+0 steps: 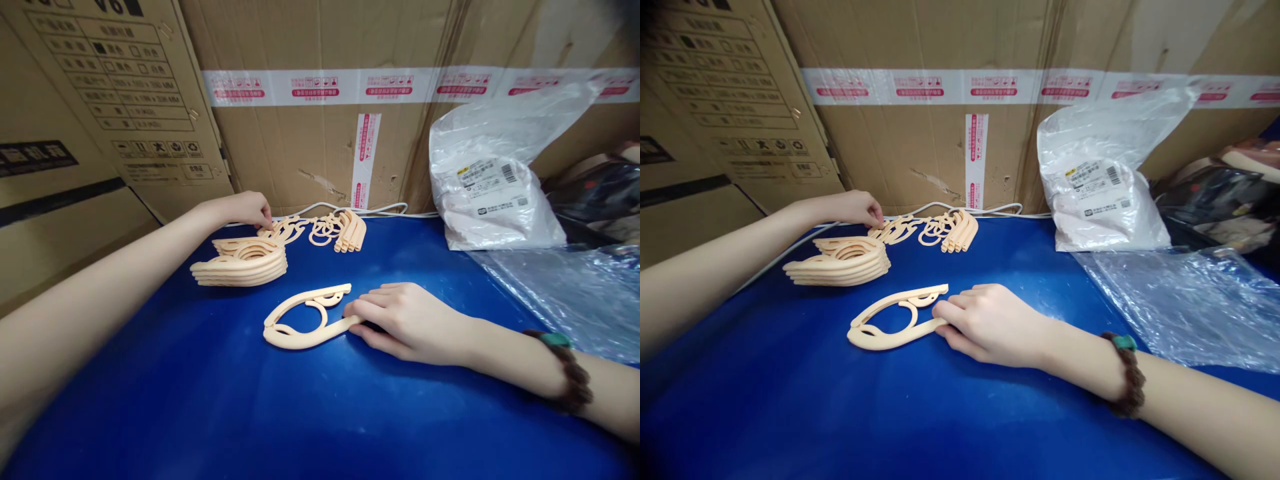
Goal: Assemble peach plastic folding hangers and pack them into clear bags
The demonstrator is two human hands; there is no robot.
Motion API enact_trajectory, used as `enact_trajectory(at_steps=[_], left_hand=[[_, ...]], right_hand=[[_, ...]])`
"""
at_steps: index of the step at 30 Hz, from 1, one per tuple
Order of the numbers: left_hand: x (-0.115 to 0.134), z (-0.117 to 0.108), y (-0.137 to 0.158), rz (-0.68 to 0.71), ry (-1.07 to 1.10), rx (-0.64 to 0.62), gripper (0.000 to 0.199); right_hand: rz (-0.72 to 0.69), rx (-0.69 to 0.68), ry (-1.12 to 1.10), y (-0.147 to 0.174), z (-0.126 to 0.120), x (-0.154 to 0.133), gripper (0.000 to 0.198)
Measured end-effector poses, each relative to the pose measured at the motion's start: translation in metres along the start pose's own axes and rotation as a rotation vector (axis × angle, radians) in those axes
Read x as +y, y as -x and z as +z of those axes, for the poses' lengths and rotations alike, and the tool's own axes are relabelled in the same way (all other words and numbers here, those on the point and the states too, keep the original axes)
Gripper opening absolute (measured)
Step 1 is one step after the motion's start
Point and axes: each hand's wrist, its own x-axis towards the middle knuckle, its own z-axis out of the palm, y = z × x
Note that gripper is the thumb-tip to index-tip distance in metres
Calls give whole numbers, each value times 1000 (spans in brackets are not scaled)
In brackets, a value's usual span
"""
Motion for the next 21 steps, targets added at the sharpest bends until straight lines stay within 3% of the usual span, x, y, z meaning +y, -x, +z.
enact_trajectory(at_steps=[5,10,21], left_hand=[[2,-2,4,47,21,14,39],[-2,-2,6,19,32,28,53],[-10,-4,2,41,138,-73,51]], right_hand=[[-1,6,-7,0,0,0,25],[-1,8,-7,0,0,-1,24],[8,-2,-11,-1,0,-1,27]])
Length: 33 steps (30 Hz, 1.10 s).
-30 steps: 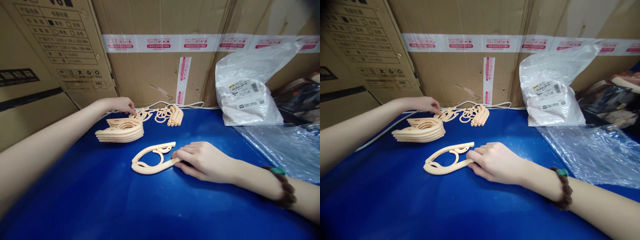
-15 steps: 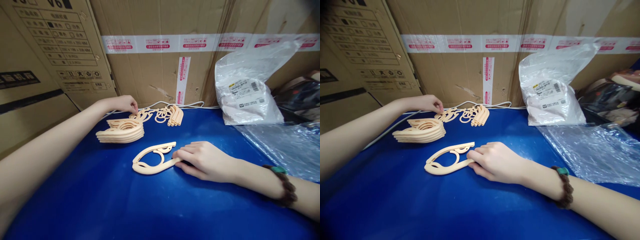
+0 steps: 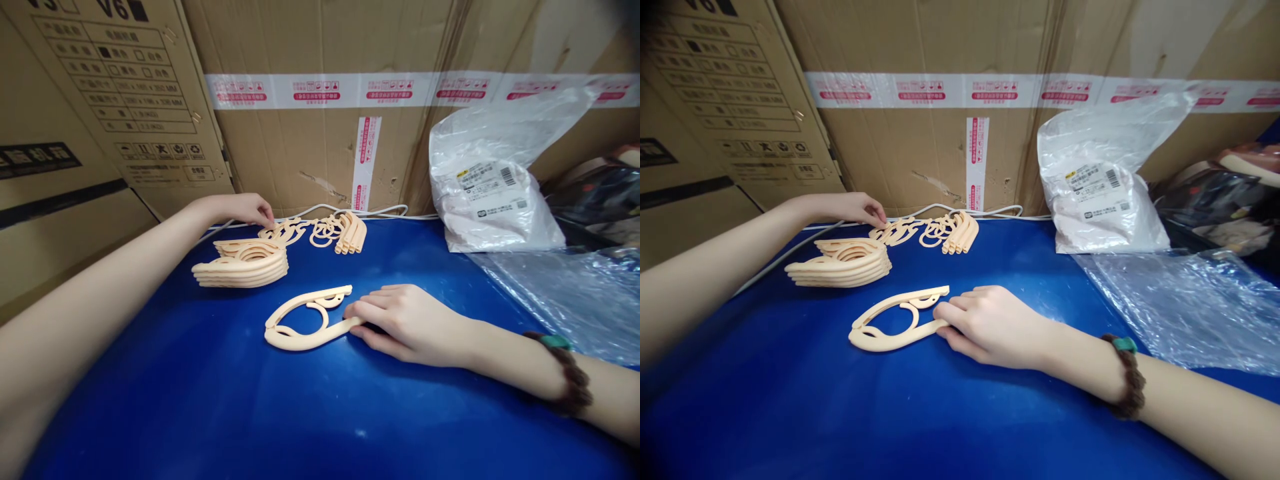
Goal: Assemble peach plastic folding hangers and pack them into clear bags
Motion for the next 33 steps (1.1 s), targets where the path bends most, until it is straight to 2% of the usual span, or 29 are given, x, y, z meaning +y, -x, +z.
enact_trajectory(at_steps=[6,12,16,19,21,24,26,29,33], left_hand=[[2,4,-2,-23,37,-7,50],[6,5,-6,5,28,134,44],[16,-11,3,37,15,295,45],[38,-29,27,62,-17,441,41],[58,-37,50,130,-61,633,41],[94,-33,85,171,-1,872,37],[115,-18,103,212,90,954,30],[138,19,120,239,434,763,19],[148,72,131,259,780,497,17]], right_hand=[[3,-13,3,0,-1,0,27],[-4,-8,12,0,-1,0,27],[-7,2,12,1,0,-1,27],[-11,11,13,1,0,-1,26],[-11,6,9,1,0,-1,26],[-8,0,2,0,0,-1,25],[-5,2,4,1,0,0,25],[-4,10,7,1,0,0,25],[-3,6,18,1,-1,-1,24]])
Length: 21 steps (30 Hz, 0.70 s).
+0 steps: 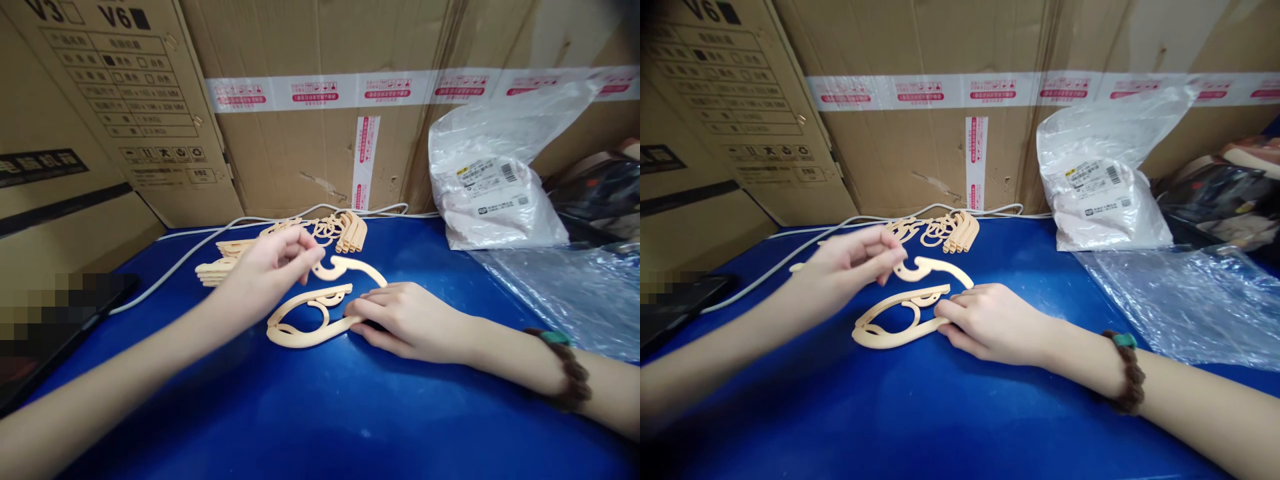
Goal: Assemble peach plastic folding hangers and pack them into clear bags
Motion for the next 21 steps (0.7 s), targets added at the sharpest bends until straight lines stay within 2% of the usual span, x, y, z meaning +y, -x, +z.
enact_trajectory(at_steps=[1,4,8,13,17,19,21], left_hand=[[-6,6,7,-16,58,-41,17],[-22,15,22,-76,146,-56,17],[-32,20,30,-86,199,-39,15],[-36,21,33,-57,204,-20,13],[-38,23,34,-44,211,-36,12],[-39,24,35,-32,234,-77,14],[-37,24,37,-14,237,-118,15]], right_hand=[[2,-2,7,0,0,0,24],[-3,6,19,-1,1,-1,24],[-31,63,103,-3,4,-2,25],[-103,275,220,-3,4,-7,26],[-213,461,266,0,0,-11,19],[-215,520,304,0,-1,-11,13],[-186,539,325,0,-1,-10,15]])
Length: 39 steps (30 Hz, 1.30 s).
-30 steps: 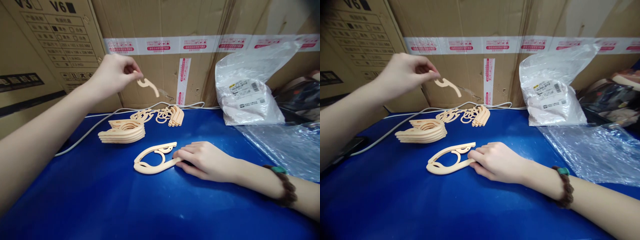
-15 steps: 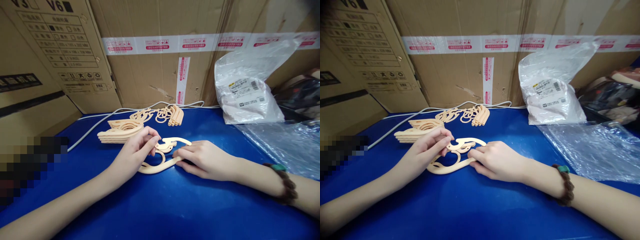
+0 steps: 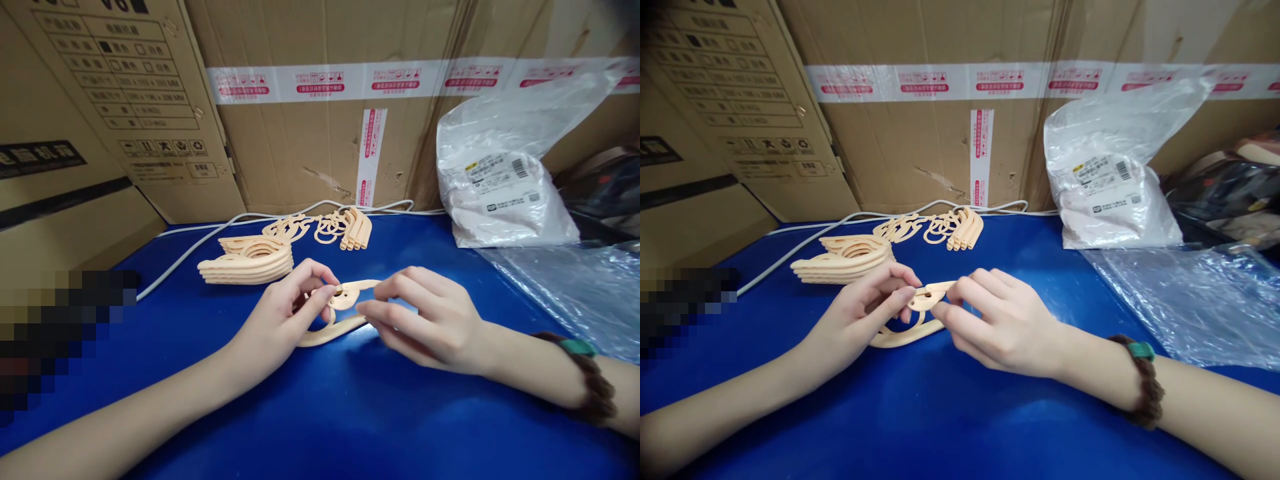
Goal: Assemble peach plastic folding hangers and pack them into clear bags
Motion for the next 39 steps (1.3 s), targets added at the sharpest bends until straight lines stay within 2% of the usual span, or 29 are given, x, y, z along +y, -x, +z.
enact_trajectory(at_steps=[6,12,18,22,25,28,29,32,39], left_hand=[[4,2,6,33,-46,-83,10],[4,4,9,24,-13,-122,11],[4,4,8,54,-69,-161,10],[1,-1,8,166,-319,-160,17],[0,-5,7,280,-593,-74,28],[2,-10,5,361,-766,-1,22],[3,-11,4,381,-818,-2,19],[6,-15,2,435,-968,-44,27],[1,-20,0,420,-1066,-83,31]], right_hand=[[36,-115,-37,-1,3,1,36],[11,-106,-104,-3,6,2,23],[3,-149,-117,-4,8,1,20],[21,-189,-92,-5,7,1,24],[114,-226,-121,-5,8,1,22],[224,-238,-176,-3,11,3,18],[258,-241,-199,-2,12,3,18],[331,-261,-258,0,14,5,17],[274,-338,-354,-2,14,5,17]])
